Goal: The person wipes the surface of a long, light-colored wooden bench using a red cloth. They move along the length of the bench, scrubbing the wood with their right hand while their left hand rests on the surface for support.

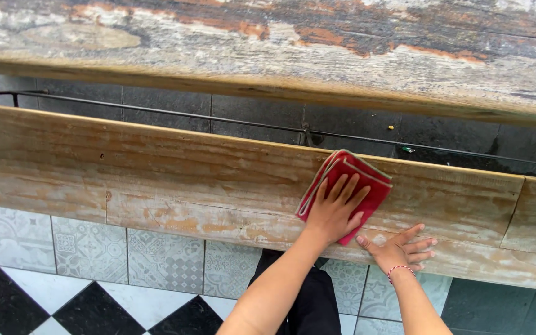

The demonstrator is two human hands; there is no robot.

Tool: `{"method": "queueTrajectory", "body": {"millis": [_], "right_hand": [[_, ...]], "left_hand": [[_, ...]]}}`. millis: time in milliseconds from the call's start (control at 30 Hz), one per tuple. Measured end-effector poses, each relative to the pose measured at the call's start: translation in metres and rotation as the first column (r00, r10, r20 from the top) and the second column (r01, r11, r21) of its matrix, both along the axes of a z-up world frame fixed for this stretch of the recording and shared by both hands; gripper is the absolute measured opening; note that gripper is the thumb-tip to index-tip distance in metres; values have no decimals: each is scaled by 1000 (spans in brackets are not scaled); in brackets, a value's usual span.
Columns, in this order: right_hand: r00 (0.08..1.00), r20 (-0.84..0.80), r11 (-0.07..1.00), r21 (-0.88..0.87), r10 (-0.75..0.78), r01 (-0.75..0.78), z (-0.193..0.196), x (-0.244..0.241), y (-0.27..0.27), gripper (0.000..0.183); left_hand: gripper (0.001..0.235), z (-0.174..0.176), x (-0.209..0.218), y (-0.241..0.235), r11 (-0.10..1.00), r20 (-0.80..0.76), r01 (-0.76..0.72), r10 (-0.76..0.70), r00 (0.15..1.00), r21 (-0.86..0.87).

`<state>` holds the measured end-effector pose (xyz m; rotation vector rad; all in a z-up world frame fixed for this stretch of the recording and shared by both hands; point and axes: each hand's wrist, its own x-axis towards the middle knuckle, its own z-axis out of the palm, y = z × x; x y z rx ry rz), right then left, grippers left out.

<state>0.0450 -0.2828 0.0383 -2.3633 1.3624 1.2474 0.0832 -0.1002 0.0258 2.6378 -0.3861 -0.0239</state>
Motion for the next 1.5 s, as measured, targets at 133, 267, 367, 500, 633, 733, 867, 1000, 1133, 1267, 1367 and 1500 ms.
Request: {"method": "queueTrajectory", "body": {"millis": [133,267,367,500,633,733,867,1000,1133,1267,1367,1500], "right_hand": [[999,-33,998,46,33,-32,18,7,5,169],[1000,-3,998,55,18,-17,21,5,7,170],[999,23,998,56,26,-28,17,4,4,170],[999,24,998,58,26,-28,23,6,8,167],[998,17,998,23,62,-62,20,5,7,168],[998,18,998,6,64,-64,15,5,0,170],[999,29,999,48,24,-26,31,7,10,166],[999,19,999,33,37,-38,40,11,18,163],[998,4,997,51,59,-59,44,11,19,162],[997,44,997,16,69,-70,30,8,13,164],[996,30,997,10,82,-82,35,8,14,165],[995,58,997,9,77,-78,22,6,7,169]], "left_hand": [[65,-2,-16,82,997,-114,-56,49,992,-55],[64,-13,-35,212,902,-74,-412,423,903,126],[73,-24,-57,290,675,-48,-660,710,703,329],[69,-33,-73,316,469,25,-807,860,510,359],[68,-27,-69,217,327,30,-877,933,360,351],[73,-1,-79,126,560,-63,-722,806,589,407],[70,29,-128,30,926,-457,-361,370,809,110],[66,16,-139,39,979,-498,-197,197,844,52],[69,-7,-130,146,841,-466,-535,504,727,74],[69,-26,-123,246,510,-123,-778,856,503,368],[70,-40,-112,248,378,-17,-842,915,403,386],[74,-33,-99,160,486,-50,-730,846,530,481]]}}
